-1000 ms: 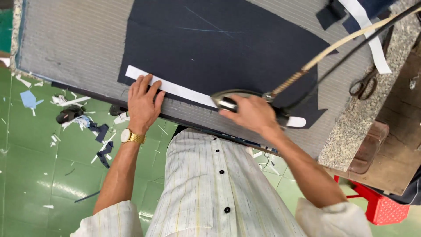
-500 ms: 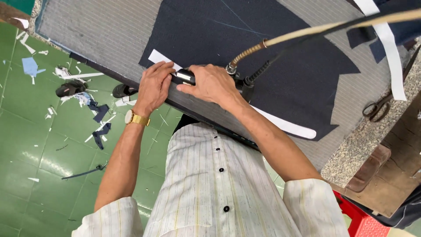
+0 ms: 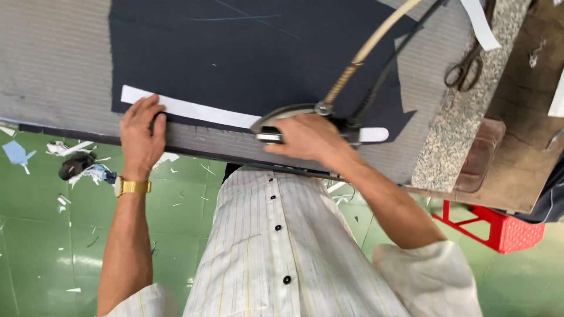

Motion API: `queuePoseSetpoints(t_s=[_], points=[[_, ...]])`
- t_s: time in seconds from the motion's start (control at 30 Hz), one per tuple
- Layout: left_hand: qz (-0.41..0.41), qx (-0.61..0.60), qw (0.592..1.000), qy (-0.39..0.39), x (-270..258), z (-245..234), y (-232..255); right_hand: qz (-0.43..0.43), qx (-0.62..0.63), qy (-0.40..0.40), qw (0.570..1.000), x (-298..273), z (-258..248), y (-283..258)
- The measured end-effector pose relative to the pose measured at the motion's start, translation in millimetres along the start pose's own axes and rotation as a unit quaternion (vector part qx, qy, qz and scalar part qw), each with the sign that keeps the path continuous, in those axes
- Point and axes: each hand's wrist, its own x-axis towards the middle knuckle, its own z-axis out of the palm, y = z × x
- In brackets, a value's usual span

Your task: The person irons a long white strip of fabric on a workbench, then places a dark blue fabric piece over it and irons it. They then place the white strip along the edge of the blue fabric and iron it again.

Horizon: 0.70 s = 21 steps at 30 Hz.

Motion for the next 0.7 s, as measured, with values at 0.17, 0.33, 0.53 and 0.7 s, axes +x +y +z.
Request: queuePoseSetpoints(t_s=[0.17,0.33,0.53,0.7], points=[[-0.03,-0.008,0.999,-0.025,-2,-1,0,0.111,0.0,-0.027,0.994,-58,-1,96],[-0.085,-0.022,0.994,-0.065,7,-12,23,0.211,-0.077,-0.038,0.974,-96,2,198],[-0.088,-0.019,0.994,-0.06,7,-12,23,0.23,-0.083,0.054,0.968,-121,-2,225],[-0.066,0.001,0.997,-0.026,-2,-1,2,0.218,-0.031,0.083,0.972,-112,17,224]])
